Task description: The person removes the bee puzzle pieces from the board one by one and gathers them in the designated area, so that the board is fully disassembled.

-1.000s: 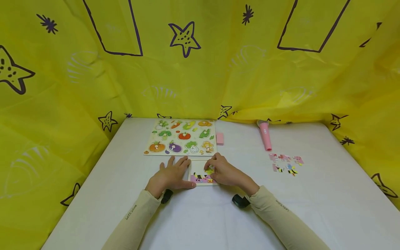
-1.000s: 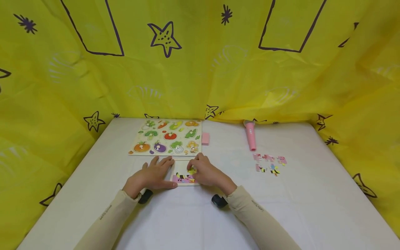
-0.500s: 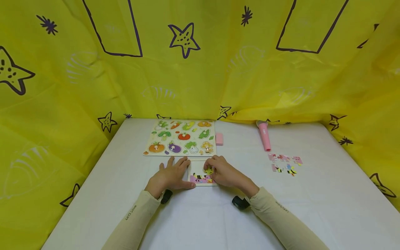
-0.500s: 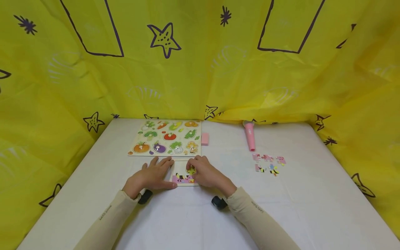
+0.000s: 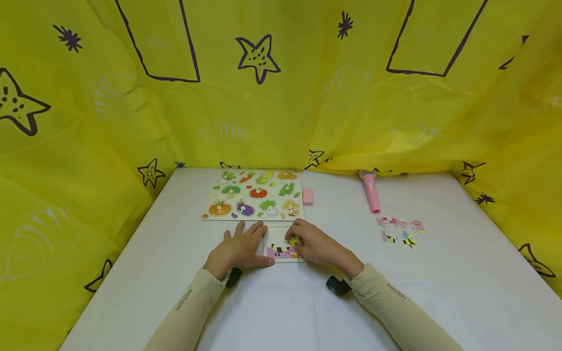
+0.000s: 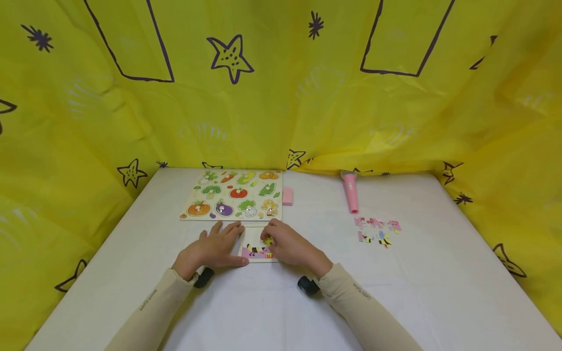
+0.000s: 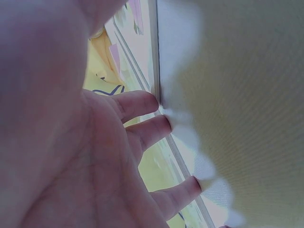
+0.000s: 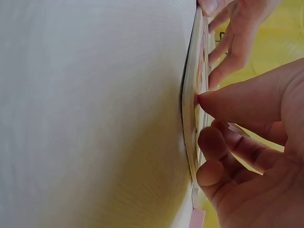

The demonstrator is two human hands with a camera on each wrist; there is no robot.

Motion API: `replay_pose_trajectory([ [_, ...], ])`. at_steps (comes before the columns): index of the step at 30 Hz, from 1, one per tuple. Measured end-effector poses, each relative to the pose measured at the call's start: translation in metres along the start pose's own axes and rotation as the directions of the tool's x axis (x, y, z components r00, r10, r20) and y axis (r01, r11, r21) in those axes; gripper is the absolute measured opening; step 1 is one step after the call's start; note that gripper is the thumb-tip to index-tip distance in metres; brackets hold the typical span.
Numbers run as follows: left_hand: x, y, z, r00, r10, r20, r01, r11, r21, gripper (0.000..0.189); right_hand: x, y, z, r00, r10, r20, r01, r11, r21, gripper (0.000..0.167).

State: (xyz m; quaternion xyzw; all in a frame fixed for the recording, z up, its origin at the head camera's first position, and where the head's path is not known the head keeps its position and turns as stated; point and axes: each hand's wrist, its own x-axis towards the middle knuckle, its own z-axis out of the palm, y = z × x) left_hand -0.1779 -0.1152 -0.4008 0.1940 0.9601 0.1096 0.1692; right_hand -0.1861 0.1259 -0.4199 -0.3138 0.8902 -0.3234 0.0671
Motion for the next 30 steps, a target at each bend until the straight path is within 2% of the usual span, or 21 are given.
replay_pose_trajectory([
  [5, 0.001, 0.000, 0.000, 1.000, 0.001, 0.005, -0.001, 1.000, 0.004, 0.095, -0.001, 0.001, -0.002, 1.000, 0.013, -0.026, -0.012, 1.000, 0.016, 0.020],
  [10, 0.002, 0.000, 0.000, 1.000, -0.001, 0.007, 0.001, 1.000, 0.011, 0.096, -0.004, 0.002, -0.005, 0.994, 0.056, -0.096, -0.048, 0.995, 0.085, 0.021],
  [20, 0.002, 0.000, 0.001, 1.000, -0.006, 0.008, 0.006, 1.000, 0.006, 0.094, -0.013, 0.005, -0.008, 0.957, 0.208, -0.201, -0.152, 0.953, 0.262, 0.021],
  [30, 0.001, -0.001, 0.000, 1.000, -0.003, 0.015, 0.003, 1.000, -0.009, 0.094, -0.026, 0.010, -0.021, 0.945, 0.233, -0.228, -0.159, 0.941, 0.299, 0.013],
])
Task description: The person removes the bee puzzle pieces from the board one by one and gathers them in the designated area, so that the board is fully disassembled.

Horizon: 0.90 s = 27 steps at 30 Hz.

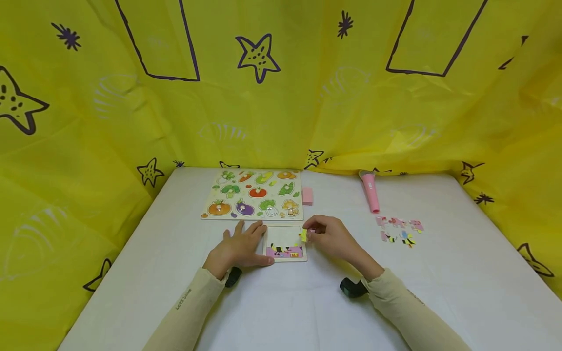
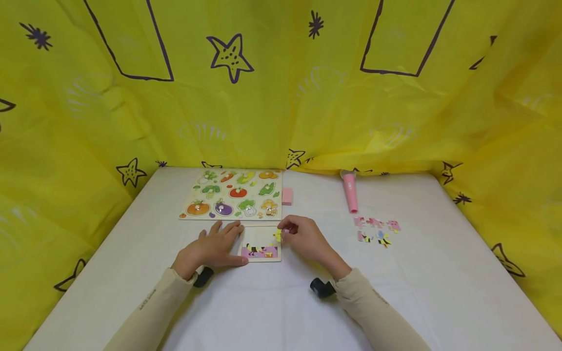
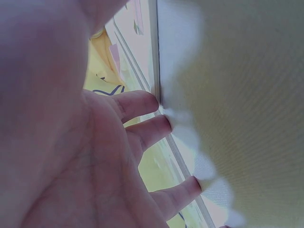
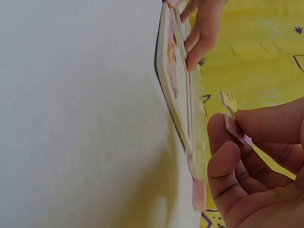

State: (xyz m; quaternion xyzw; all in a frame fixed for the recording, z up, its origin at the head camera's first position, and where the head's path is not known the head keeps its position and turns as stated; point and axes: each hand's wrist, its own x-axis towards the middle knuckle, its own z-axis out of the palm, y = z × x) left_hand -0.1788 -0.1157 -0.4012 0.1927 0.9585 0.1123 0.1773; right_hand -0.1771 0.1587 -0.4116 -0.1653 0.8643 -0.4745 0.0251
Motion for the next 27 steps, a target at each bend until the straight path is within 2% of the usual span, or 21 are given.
replay_pose_trajectory([
  [17, 0.001, -0.002, 0.001, 1.000, 0.002, -0.003, -0.002, 1.000, -0.006, 0.094, -0.016, 0.017, -0.035, 0.998, 0.052, -0.040, -0.053, 0.998, -0.019, 0.013],
  [27, 0.001, 0.000, 0.000, 1.000, -0.004, -0.002, 0.004, 1.000, -0.008, 0.095, -0.032, 0.029, -0.061, 0.995, 0.027, -0.096, -0.026, 1.000, 0.009, 0.014],
])
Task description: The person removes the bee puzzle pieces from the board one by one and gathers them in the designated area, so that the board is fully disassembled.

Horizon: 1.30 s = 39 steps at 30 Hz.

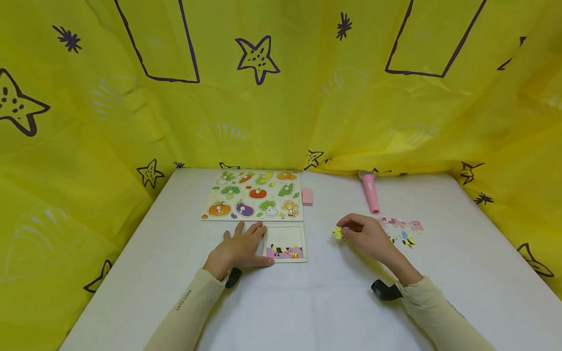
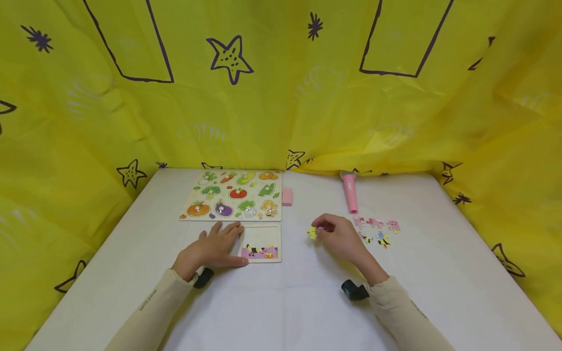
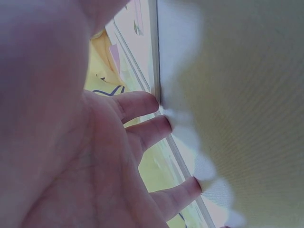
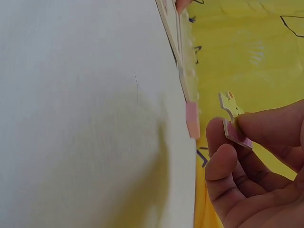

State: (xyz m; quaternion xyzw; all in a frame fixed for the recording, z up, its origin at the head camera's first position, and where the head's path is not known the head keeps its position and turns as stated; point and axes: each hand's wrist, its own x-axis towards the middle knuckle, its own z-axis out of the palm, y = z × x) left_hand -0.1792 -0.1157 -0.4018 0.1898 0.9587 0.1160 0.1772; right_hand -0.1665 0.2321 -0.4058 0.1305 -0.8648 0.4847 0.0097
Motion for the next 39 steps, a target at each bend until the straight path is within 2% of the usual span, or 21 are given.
replay_pose_trajectory([
  [4, 0.000, 0.000, 0.000, 1.000, 0.003, 0.003, -0.003, 1.000, 0.001, 0.096, -0.005, 0.004, -0.012, 1.000, 0.000, -0.022, 0.000, 1.000, 0.023, 0.014],
  [10, 0.000, 0.000, 0.000, 1.000, 0.001, 0.003, -0.001, 1.000, 0.001, 0.096, -0.013, 0.008, -0.026, 0.998, 0.047, -0.044, -0.046, 0.999, 0.020, 0.016],
  [24, 0.002, -0.002, 0.000, 1.000, 0.005, 0.014, -0.005, 1.000, -0.009, 0.095, -0.031, 0.016, -0.060, 0.986, 0.110, -0.122, -0.119, 0.990, -0.070, 0.021],
  [32, 0.002, -0.003, 0.000, 1.000, 0.008, 0.026, -0.008, 1.000, -0.010, 0.096, -0.038, 0.023, -0.079, 0.975, 0.156, -0.160, -0.177, 0.976, -0.127, 0.025],
  [39, 0.002, -0.002, -0.001, 1.000, 0.010, 0.025, -0.010, 1.000, -0.003, 0.095, -0.043, 0.031, -0.092, 0.962, 0.218, -0.164, -0.235, 0.968, -0.089, 0.029],
])
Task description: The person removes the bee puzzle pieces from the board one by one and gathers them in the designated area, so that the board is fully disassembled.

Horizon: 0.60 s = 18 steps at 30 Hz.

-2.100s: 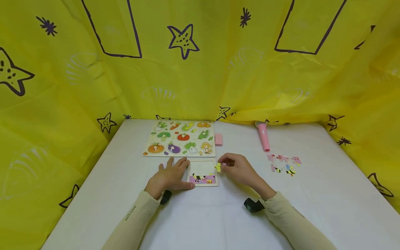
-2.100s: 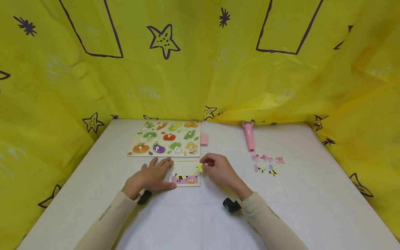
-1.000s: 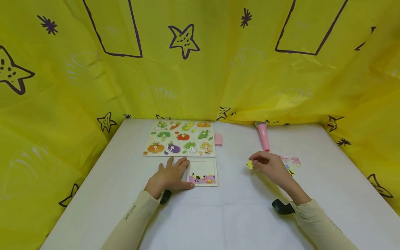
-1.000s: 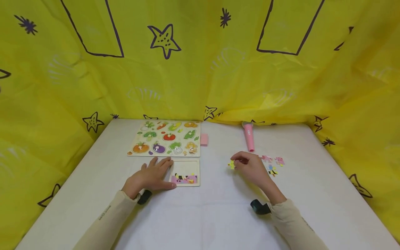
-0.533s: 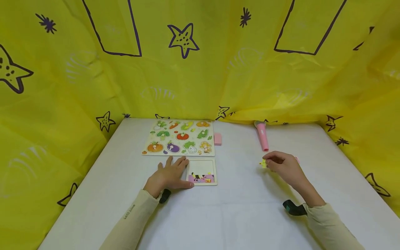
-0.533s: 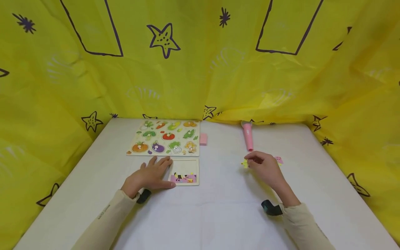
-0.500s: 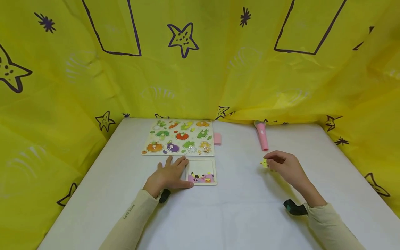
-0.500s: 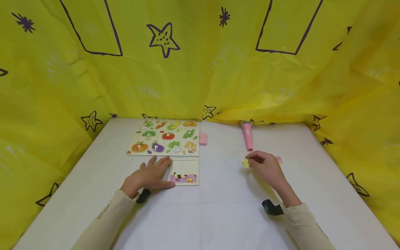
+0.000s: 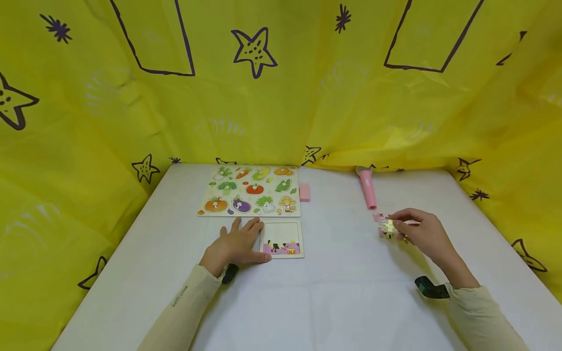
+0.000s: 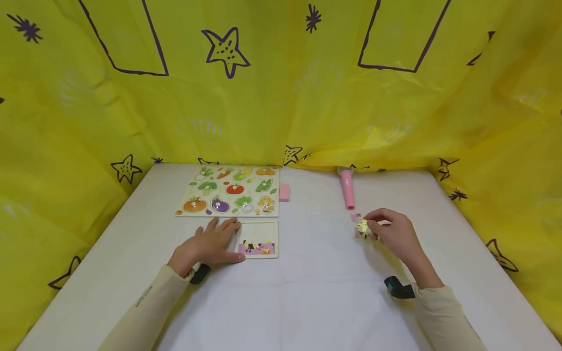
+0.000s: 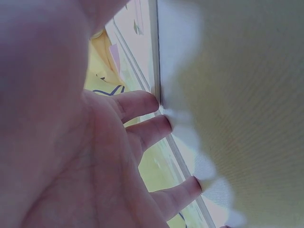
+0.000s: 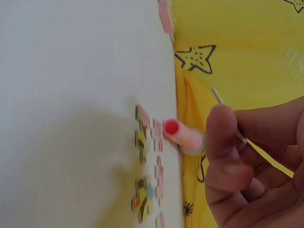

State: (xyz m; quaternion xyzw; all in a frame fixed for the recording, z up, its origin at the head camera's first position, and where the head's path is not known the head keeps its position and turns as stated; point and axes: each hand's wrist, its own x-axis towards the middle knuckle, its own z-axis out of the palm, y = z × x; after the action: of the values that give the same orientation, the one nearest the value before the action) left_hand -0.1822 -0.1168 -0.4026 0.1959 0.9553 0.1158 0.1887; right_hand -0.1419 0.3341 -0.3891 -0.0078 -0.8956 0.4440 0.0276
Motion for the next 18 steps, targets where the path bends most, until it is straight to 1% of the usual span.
replay_pose_trajectory([
  [3, -0.001, 0.000, 0.000, 1.000, 0.000, -0.001, 0.000, 1.000, -0.001, 0.096, -0.001, 0.005, -0.005, 1.000, -0.011, 0.000, 0.011, 1.000, -0.016, 0.028],
  [8, 0.000, -0.001, 0.000, 1.000, 0.002, -0.004, -0.002, 1.000, -0.009, 0.096, -0.003, 0.014, -0.014, 0.999, -0.043, -0.009, 0.042, 0.996, -0.079, 0.029],
  [13, 0.001, 0.000, -0.002, 1.000, 0.004, -0.002, -0.004, 1.000, -0.001, 0.096, -0.007, 0.022, -0.027, 1.000, -0.021, -0.019, 0.018, 0.990, -0.141, 0.033],
  [18, 0.000, 0.001, -0.003, 1.000, 0.002, 0.007, -0.002, 1.000, -0.008, 0.097, -0.009, 0.030, -0.038, 1.000, 0.017, -0.014, -0.020, 0.982, -0.188, 0.036],
])
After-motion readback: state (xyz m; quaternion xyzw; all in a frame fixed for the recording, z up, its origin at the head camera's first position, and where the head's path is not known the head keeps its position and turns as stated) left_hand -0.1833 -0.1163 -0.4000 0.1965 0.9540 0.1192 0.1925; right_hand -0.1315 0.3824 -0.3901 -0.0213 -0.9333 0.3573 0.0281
